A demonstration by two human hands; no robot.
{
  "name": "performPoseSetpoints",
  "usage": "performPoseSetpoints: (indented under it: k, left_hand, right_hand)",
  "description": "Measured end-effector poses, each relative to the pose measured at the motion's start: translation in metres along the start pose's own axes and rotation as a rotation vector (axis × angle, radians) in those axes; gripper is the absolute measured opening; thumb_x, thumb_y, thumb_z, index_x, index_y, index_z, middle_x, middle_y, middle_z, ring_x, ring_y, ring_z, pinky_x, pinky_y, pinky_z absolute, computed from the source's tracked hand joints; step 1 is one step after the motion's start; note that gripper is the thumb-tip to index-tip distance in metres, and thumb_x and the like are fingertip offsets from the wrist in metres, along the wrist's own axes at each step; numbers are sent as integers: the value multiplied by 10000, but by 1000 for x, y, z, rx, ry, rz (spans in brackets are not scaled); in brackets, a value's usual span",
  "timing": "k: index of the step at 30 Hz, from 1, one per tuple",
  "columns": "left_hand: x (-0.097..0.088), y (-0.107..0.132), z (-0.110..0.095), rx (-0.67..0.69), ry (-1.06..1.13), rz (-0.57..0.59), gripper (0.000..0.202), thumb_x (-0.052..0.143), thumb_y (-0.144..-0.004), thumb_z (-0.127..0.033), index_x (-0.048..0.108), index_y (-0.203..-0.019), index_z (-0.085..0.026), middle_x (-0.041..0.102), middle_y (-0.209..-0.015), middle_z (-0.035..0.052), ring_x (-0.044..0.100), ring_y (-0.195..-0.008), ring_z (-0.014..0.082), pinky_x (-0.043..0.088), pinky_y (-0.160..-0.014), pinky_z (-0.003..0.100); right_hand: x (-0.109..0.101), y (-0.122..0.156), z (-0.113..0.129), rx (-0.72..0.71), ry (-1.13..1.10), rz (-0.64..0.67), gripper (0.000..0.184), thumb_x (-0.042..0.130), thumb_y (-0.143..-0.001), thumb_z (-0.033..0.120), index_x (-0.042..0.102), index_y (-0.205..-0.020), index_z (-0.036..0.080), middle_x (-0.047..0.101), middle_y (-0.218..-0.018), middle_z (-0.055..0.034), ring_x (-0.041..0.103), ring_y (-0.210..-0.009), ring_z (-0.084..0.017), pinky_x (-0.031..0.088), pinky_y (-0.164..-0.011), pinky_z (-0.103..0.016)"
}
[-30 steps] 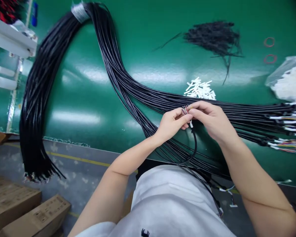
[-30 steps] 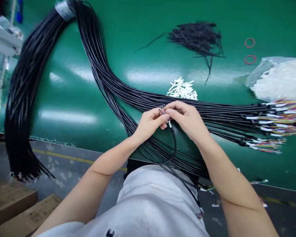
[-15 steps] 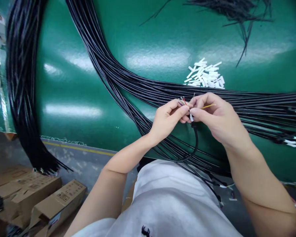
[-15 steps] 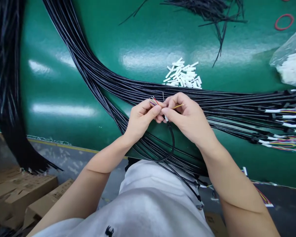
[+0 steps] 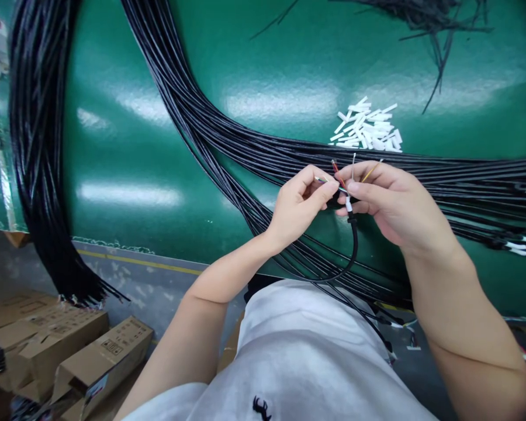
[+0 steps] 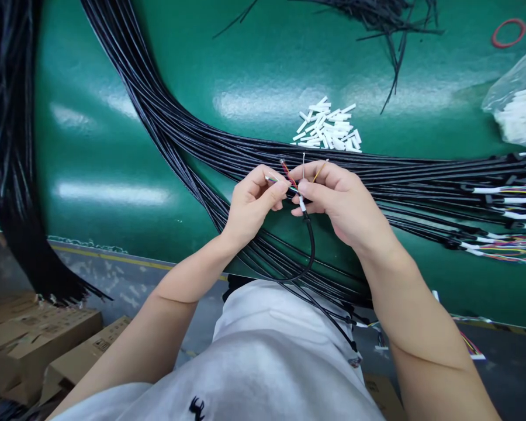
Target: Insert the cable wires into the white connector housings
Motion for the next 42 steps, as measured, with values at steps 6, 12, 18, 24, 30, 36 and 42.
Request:
performPoseSetpoints:
  k: [6,12,18,24,30,36,42]
  left_hand:
    - [-1,7,-8,124,-124,-32,396,708,-964,-591,675,-885,-204,698,-847,-4,564,-688,77,488,-662,257]
    - [2,9,-14,423,-139,144,129,649,-1032,-327,704,-1037,-210,743,-934,7,715,-809,88,543,-698,222]
    - [12,14,-14,853,-262,302,193,553,-986,-86,711,-1043,-181,766,-923,8,716,-887,94,575,-845,238]
    - [-10,1,-6,491,-101,-37,212,507,-1110,-368,688,-1111,-257,671,-831,-41,584,-621,45,468,-595,219]
    - [-11,-2,-12,532,-424,-81,338,595,-1043,-580,725,-1202,-313,614,-811,-10,619,-760,125,523,-728,312]
    - [-13,-2,-15,588,-504,-77,313,594,-1053,-543,743,-1062,-268,635,-891,18,630,-819,130,513,-721,317]
    - [-17,1,-17,683,-358,-154,219,690,-1013,-458,743,-967,-250,608,-891,20,599,-825,119,470,-694,294]
  right_hand:
    - [-1,1,2,-37,25,52,208,898,-811,365,761,-883,227,680,-915,-4,644,-737,-119,662,-653,-274]
    - [-1,-1,4,-36,-17,90,335,962,-742,422,702,-800,219,627,-791,24,620,-634,-98,575,-544,-226]
    - [-5,-4,3,-71,16,12,345,993,-677,393,710,-754,211,616,-764,25,551,-630,-80,496,-500,-182]
    - [1,2,5,-31,6,60,423,1024,-634,507,730,-751,227,635,-757,6,633,-652,-136,614,-549,-281]
    - [10,4,6,-41,77,94,513,1019,-620,593,704,-728,202,618,-681,13,625,-612,-127,608,-528,-272]
    - [10,4,4,-65,114,84,460,997,-685,535,694,-753,196,630,-727,14,627,-611,-115,604,-553,-267]
    - [9,5,6,-48,-4,153,299,845,-881,474,742,-888,193,643,-750,1,576,-588,-101,505,-502,-241]
Point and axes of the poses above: each hand's wrist, its own y-axis away from the middle knuckle, its own x-axis out of the palm, z = x × y, the point moved 4 cm from there along -y, towards the middle knuckle
